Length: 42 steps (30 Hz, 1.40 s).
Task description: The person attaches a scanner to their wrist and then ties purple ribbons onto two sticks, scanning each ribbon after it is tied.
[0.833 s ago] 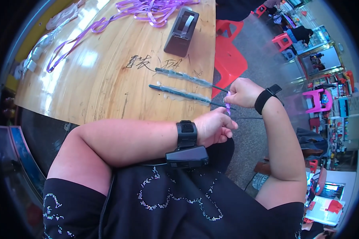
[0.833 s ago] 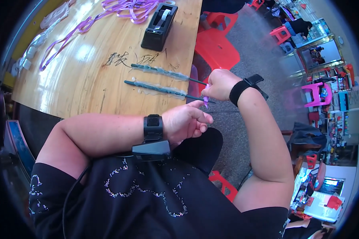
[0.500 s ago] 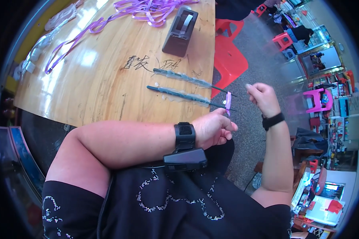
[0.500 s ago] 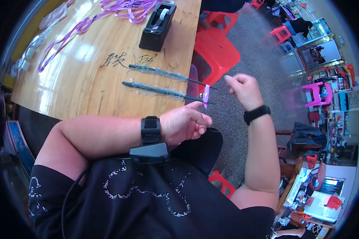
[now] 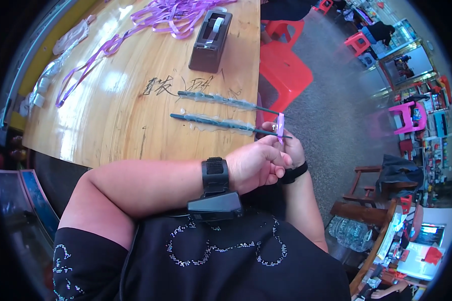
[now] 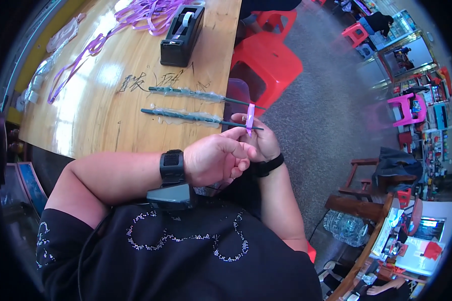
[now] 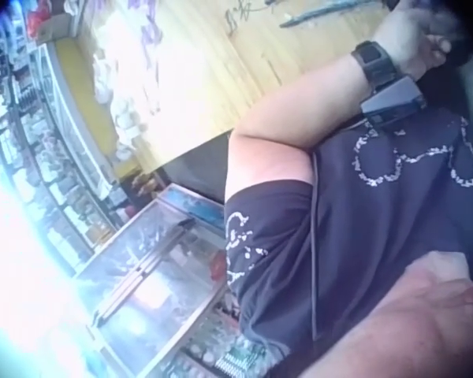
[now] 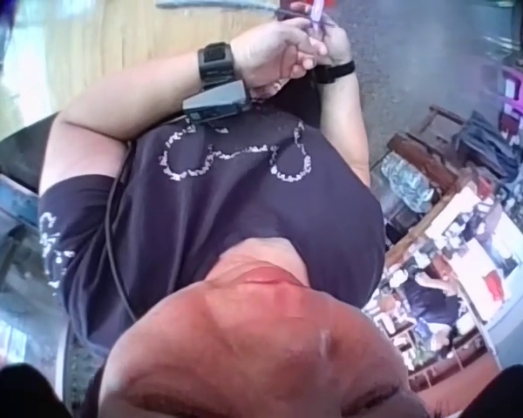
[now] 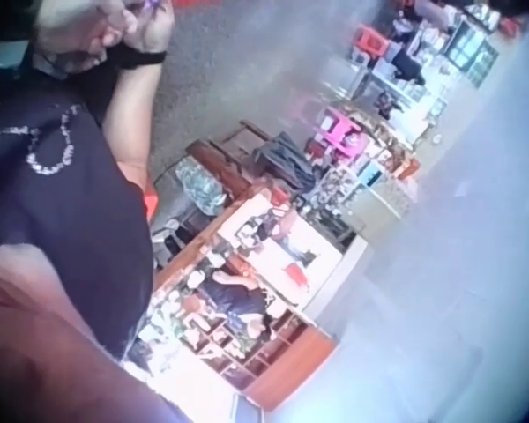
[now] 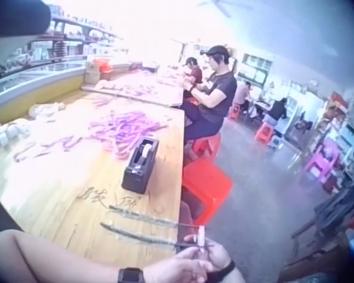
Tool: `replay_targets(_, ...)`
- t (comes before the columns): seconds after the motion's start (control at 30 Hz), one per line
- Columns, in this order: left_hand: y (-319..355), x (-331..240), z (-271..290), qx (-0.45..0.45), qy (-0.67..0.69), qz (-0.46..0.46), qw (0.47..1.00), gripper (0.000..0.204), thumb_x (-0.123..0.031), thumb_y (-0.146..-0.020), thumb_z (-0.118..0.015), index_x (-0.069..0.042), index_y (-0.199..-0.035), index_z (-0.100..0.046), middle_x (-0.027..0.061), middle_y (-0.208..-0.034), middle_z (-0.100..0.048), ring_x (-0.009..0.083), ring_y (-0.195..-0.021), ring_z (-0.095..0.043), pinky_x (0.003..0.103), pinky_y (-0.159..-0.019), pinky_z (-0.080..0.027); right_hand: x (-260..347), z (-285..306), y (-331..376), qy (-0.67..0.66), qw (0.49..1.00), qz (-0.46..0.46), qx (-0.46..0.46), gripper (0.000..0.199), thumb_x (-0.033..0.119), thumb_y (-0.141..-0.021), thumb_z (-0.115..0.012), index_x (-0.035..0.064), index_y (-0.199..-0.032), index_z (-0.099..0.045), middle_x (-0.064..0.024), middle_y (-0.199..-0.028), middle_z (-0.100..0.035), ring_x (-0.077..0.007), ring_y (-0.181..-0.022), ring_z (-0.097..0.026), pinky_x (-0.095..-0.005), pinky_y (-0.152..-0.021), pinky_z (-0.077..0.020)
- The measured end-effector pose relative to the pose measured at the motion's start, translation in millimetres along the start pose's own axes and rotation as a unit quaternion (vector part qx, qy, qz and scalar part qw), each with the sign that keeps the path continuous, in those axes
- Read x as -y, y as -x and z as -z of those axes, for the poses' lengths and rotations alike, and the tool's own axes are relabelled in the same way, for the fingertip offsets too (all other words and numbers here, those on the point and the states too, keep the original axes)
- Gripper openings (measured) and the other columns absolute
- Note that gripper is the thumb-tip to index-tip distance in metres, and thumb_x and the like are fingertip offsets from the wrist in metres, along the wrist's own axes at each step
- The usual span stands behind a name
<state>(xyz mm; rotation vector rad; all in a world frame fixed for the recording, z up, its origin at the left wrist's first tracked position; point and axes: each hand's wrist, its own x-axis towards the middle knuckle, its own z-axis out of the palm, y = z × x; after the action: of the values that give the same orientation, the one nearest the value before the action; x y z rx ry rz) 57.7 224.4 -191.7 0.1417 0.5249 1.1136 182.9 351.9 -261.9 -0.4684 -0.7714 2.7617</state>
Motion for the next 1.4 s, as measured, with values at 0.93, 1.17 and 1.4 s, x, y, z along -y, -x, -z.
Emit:
replay_targets(0.93, -2, 2, 2, 0.006, -0.001, -0.003, 1.0, 0.051, 0.0, -0.082, -0.043, -0.014, -0.128, -0.027, 0.0034, -0.087, -0.055, 0.0109, -0.068, -0.053, 0.023, -0.058, -0.041, 32, -16, 21, 0.105, 0.98, 0.03, -0.163, 0.032, 0.03, -0.092, -0.048, 0.0013, -0.096, -0.061, -0.0099, -0.091, -0.063, -0.0196, -0.082, -0.057, -0.0324, -0.075, -0.0446)
replay_targets(1.17, -2, 4, 3, 0.01, 0.01, -0.006, 1.0, 0.051, -0.001, -0.082, -0.044, -0.013, -0.128, -0.026, 0.0038, -0.087, -0.055, 0.011, -0.068, -0.053, 0.023, -0.059, -0.042, 22, 3, 15, 0.095, 0.982, 0.038, -0.157, 0.015, 0.017, -0.087, -0.054, 0.0048, -0.093, -0.061, -0.0066, -0.085, -0.062, -0.0177, -0.075, -0.057, -0.0304, -0.069, -0.0461)
replay_targets(1.4, -2, 4, 4, 0.016, 0.006, -0.012, 1.0, 0.054, -0.002, -0.082, -0.046, -0.012, -0.131, -0.025, 0.0031, -0.088, -0.055, 0.0109, -0.069, -0.054, 0.023, -0.06, -0.042, 4, 14, 1, 0.085, 0.99, 0.055, -0.097, 0.019, 0.018, -0.09, -0.051, 0.0013, -0.095, -0.059, -0.0082, -0.084, -0.062, -0.0186, -0.075, -0.058, -0.0326, -0.07, -0.0486)
